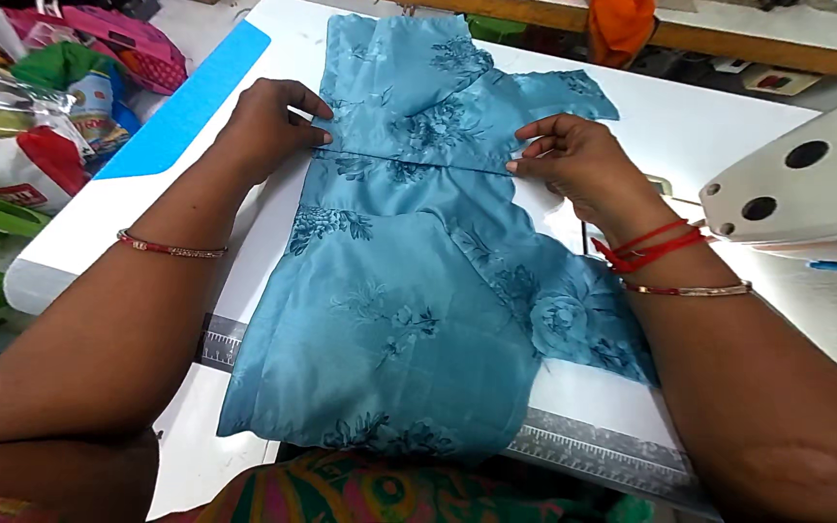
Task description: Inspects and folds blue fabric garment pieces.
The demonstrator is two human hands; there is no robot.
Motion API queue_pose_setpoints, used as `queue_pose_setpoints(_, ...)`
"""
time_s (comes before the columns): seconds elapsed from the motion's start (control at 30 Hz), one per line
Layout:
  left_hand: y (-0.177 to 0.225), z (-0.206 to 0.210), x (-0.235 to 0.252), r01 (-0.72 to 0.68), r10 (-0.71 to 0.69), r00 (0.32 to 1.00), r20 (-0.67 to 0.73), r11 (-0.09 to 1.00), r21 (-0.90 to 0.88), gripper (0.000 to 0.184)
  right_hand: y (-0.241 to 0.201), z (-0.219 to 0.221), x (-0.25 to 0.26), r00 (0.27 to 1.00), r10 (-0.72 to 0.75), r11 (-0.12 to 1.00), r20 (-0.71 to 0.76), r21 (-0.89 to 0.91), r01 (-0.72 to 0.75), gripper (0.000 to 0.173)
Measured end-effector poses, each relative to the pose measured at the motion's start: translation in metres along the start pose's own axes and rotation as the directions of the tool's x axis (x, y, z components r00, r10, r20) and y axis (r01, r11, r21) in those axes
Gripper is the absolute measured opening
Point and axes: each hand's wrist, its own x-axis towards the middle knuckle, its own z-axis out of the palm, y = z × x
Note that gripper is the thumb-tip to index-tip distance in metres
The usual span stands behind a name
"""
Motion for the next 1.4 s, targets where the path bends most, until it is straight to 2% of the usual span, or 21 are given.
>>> queue_pose_setpoints(0.23, -0.003, -0.004, -0.001, -0.028, 0.032, 0.999, 0.041, 0.996, -0.084, 0.022, 0.004, -0.004, 0.0, 0.998, -0.036, 0.998, 0.048, -0.05, 0.038, 0.038)
queue_pose_setpoints(0.5, 0.003, -0.007, -0.003, 0.051, -0.034, 0.996, 0.081, 0.974, -0.222, 0.026, 0.008, -0.003, 0.001, 1.0, -0.007, 1.0, 0.007, -0.022, 0.007, 0.037)
queue_pose_setpoints(0.7, 0.002, -0.006, -0.002, 0.059, -0.037, 0.995, 0.091, 0.968, -0.245, 0.031, 0.002, -0.004, -0.005, 1.0, 0.014, 1.0, 0.022, -0.018, -0.013, 0.033)
queue_pose_setpoints(1.03, 0.004, -0.005, -0.003, 0.044, -0.025, 0.995, 0.098, 0.98, -0.194, 0.028, 0.004, -0.003, 0.001, 1.0, -0.006, 1.0, 0.03, 0.002, 0.006, 0.032)
queue_pose_setpoints(1.13, 0.002, -0.004, -0.003, -0.091, 0.098, 0.99, 0.102, 0.994, -0.065, 0.03, 0.005, -0.004, 0.002, 0.999, -0.026, 1.0, 0.04, -0.004, 0.027, 0.029)
queue_pose_setpoints(1.2, -0.002, -0.004, -0.001, -0.299, 0.288, 0.95, 0.123, 0.951, 0.079, 0.038, 0.004, -0.004, 0.001, 0.999, -0.029, 1.0, 0.037, -0.009, 0.029, 0.028)
queue_pose_setpoints(1.3, -0.005, 0.004, 0.002, -0.595, 0.563, 0.802, 0.201, 0.783, 0.182, 0.058, 0.003, -0.004, 0.0, 0.999, -0.016, 1.0, 0.028, -0.011, 0.016, 0.026)
queue_pose_setpoints(1.37, -0.004, 0.011, 0.003, -0.709, 0.647, 0.704, 0.293, 0.665, 0.234, 0.065, 0.003, -0.004, 0.001, 1.0, -0.006, 1.0, 0.03, -0.007, 0.006, 0.025)
queue_pose_setpoints(1.4, -0.003, 0.014, 0.002, -0.731, 0.647, 0.681, 0.342, 0.626, 0.272, 0.067, 0.003, -0.004, 0.0, 1.0, -0.001, 1.0, 0.03, -0.004, 0.002, 0.025)
